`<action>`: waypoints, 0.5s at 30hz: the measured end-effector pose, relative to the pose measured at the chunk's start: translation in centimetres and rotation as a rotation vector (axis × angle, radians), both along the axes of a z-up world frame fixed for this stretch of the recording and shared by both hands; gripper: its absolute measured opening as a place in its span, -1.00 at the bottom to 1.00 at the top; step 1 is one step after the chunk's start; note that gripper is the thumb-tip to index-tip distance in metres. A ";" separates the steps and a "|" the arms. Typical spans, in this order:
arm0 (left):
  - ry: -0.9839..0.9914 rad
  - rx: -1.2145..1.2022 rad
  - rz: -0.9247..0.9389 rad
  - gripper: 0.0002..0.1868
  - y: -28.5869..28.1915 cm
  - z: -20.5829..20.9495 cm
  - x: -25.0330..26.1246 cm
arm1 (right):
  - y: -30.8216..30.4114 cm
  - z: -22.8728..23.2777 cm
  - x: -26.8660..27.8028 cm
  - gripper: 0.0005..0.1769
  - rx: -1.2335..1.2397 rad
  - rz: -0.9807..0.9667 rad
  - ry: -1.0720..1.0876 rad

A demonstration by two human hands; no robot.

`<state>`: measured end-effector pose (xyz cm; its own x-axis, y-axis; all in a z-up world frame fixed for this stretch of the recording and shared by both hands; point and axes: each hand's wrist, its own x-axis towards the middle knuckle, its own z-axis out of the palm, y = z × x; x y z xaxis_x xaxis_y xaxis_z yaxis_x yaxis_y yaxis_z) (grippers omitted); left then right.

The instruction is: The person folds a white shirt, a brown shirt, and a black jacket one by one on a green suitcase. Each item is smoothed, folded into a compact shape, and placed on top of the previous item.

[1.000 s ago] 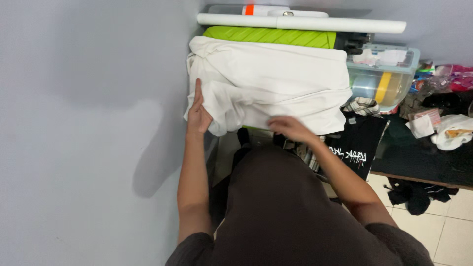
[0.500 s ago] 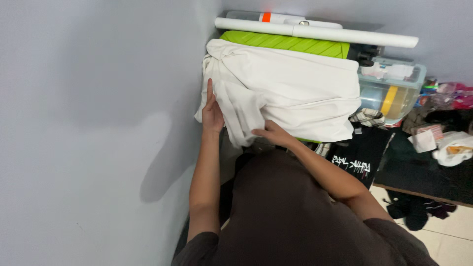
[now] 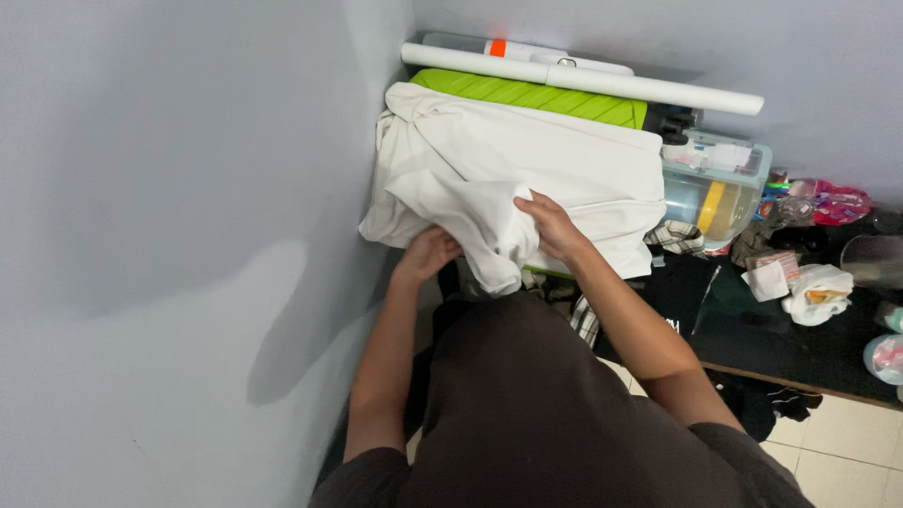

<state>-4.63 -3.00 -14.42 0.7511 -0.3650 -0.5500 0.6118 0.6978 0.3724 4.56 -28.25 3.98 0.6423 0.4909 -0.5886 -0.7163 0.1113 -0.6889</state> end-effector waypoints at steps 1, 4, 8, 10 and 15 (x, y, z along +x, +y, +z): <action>-0.030 -0.006 -0.001 -0.54 -0.7 -0.2 0.4 | 0.3 0.3 0.0 -0.34 0.024 0.016 -0.008; -0.091 -0.047 0.013 -0.48 -2.4 -0.7 3.9 | 1.0 0.4 -0.1 -0.31 0.052 0.055 -0.018; -0.062 -0.216 0.203 -0.38 -3.9 -0.9 6.3 | 0.2 -0.1 -2.1 -0.19 -0.067 0.112 -0.015; -0.072 -0.274 0.323 -0.35 -4.3 -1.3 6.6 | -0.6 -0.6 -3.2 -0.08 -0.180 0.184 -0.035; -0.142 -0.285 0.502 -0.27 -4.6 -3.6 6.6 | -2.7 -2.8 -6.0 0.11 -0.372 0.494 -0.056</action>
